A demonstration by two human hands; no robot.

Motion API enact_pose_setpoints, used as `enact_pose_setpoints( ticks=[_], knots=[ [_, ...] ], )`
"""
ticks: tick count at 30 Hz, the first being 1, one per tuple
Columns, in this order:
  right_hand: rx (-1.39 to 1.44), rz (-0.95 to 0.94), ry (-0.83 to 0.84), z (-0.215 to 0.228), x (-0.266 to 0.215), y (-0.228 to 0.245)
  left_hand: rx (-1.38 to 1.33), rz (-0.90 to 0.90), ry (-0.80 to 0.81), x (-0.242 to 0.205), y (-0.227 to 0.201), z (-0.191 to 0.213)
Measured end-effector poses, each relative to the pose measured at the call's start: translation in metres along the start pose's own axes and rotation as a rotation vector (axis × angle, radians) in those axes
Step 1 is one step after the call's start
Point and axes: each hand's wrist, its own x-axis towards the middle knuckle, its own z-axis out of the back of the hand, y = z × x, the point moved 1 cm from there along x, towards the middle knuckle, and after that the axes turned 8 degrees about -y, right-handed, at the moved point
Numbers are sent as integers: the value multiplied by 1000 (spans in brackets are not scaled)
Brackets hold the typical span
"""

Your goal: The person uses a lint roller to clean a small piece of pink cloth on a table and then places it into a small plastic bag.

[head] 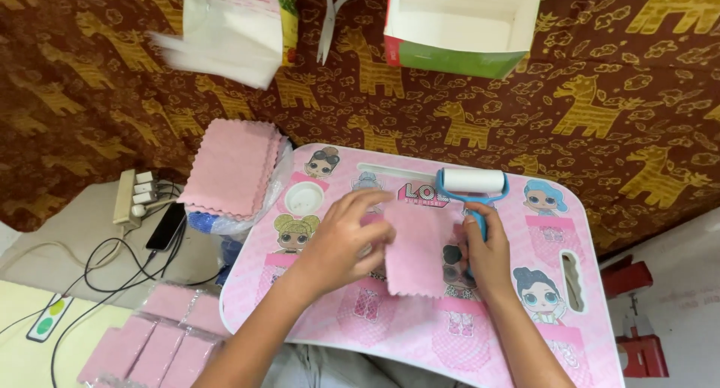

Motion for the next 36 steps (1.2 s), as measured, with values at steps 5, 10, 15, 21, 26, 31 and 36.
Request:
enact_pose_setpoints(
  ticks=[5,10,15,21,26,31,36],
  knots=[
    [-13,-3,8,1,-5,10,8,163,152,-74,23,-19],
    [62,36,94,2,-10,14,22,206,17,-100,17,-26],
    [72,27,120,5,-13,15,72,194,-21,-99,14,-25],
    [18,48,208,20,-15,7,90,227,-45,-102,16,-28],
    [42,-44,386,41,-25,18,86,240,-54,-104,19,-31],
    [-217,-99,427,78,-65,-7,105,246,-87,-104,19,-30],
    [-32,-230,433,128,-109,-100,108,248,-86,-107,21,-32]
  ],
)
